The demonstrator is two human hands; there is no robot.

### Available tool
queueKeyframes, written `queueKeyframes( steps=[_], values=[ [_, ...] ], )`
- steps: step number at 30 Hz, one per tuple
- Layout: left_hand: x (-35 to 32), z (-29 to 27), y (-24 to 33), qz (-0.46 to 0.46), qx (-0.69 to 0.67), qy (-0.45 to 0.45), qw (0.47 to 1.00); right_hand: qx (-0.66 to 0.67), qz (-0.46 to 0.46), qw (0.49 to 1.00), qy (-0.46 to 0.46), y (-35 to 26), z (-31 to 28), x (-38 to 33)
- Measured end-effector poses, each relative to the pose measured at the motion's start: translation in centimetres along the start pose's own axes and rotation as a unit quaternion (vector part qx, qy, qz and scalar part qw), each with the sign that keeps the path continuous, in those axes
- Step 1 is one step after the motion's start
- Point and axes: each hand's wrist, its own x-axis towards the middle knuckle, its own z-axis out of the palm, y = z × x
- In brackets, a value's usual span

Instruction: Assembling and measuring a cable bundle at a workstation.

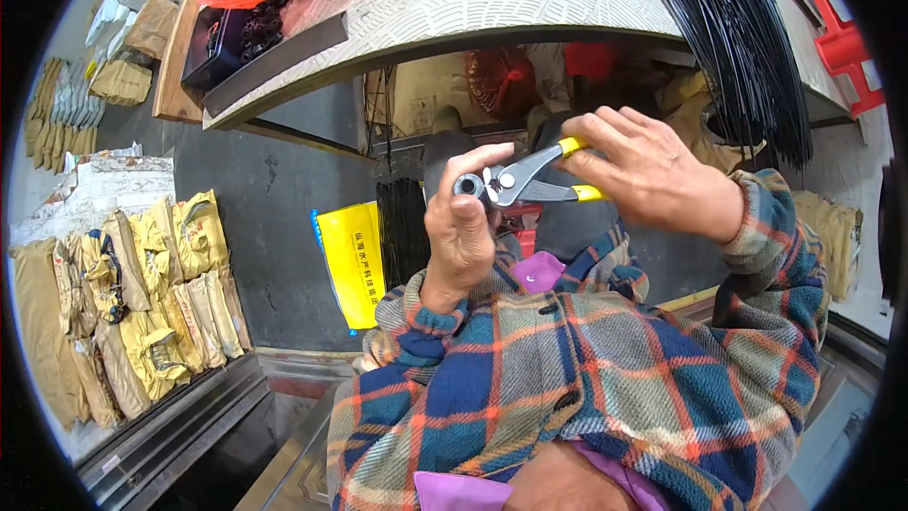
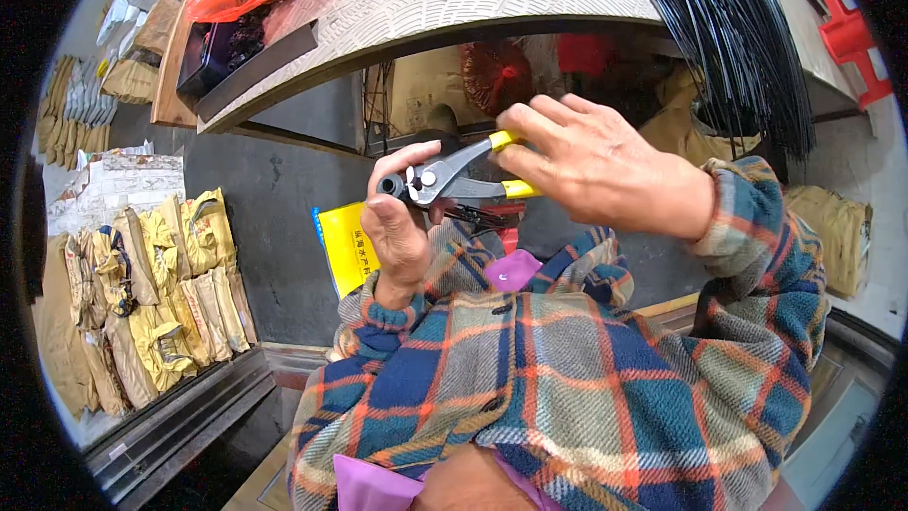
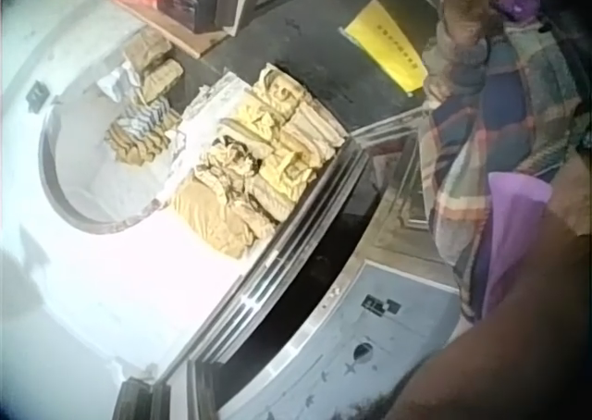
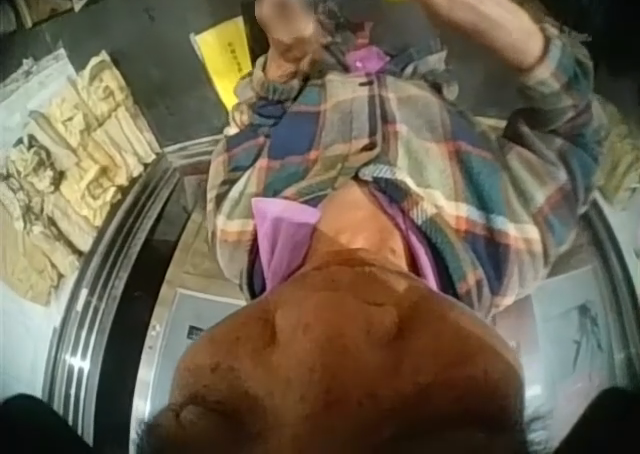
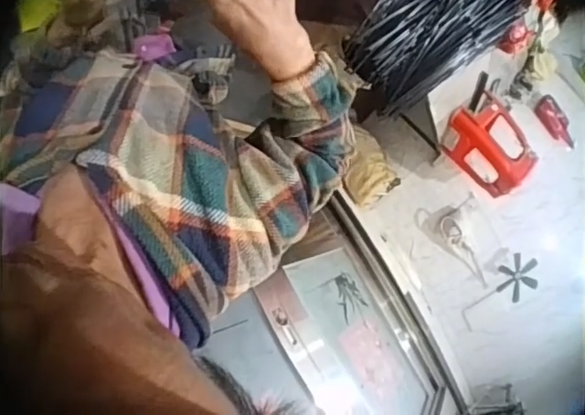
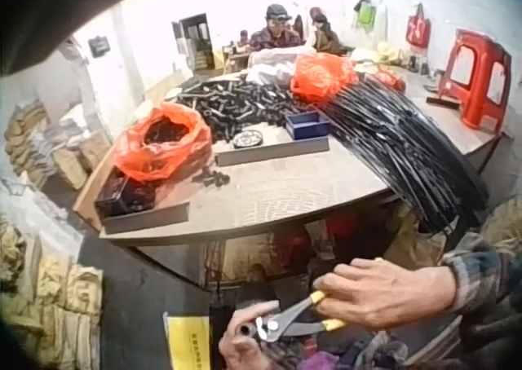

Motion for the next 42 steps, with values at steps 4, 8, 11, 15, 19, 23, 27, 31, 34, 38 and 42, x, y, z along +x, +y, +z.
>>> queueKeyframes(
  steps=[4, 8, 11, 15, 19, 23, 27, 31, 34, 38, 42],
  values=[
    [0.1, -0.7, -0.3, 0.000, -0.079, -0.048, 0.996, 0.396, 0.032, 0.903, -0.165, 1.4, -2.1, -0.1],
    [-0.1, -0.3, 0.2, -0.004, -0.132, -0.060, 0.989, 0.507, 0.122, 0.811, -0.266, 1.6, -3.3, -0.1],
    [-0.3, -0.3, 0.1, -0.008, -0.104, -0.078, 0.992, 0.481, 0.117, 0.823, -0.281, 1.8, -4.3, -0.2],
    [-0.6, 1.2, 1.3, 0.015, -0.063, -0.040, 0.997, 0.420, 0.039, 0.871, -0.253, 2.0, -4.4, 0.1],
    [-0.2, 0.8, -0.3, 0.024, -0.019, 0.025, 0.999, 0.374, 0.057, 0.905, -0.195, 1.6, -2.3, 0.7],
    [1.8, -5.4, 3.2, 0.192, -0.112, 0.241, 0.945, 0.070, 0.120, 0.990, 0.039, 5.8, 1.0, 1.8],
    [-5.1, -16.0, 11.5, 0.389, -0.119, 0.376, 0.832, -0.159, 0.231, 0.960, 0.014, 15.5, 3.3, 4.2],
    [-10.6, -19.9, 12.8, 0.459, 0.025, 0.241, 0.855, -0.231, 0.202, 0.951, -0.019, 19.2, 6.5, 5.8],
    [-7.2, -17.6, 10.4, 0.459, 0.041, 0.301, 0.835, -0.208, 0.186, 0.958, 0.064, 19.3, 2.3, 3.2],
    [-0.8, -16.9, -3.8, 0.098, 0.232, 0.299, 0.920, -0.167, 0.259, 0.951, 0.039, 20.9, 0.4, -2.5],
    [-0.5, -23.2, -18.9, -0.164, 0.284, 0.191, 0.925, -0.191, 0.366, 0.908, 0.071, 20.9, -1.2, -4.3]
  ],
)
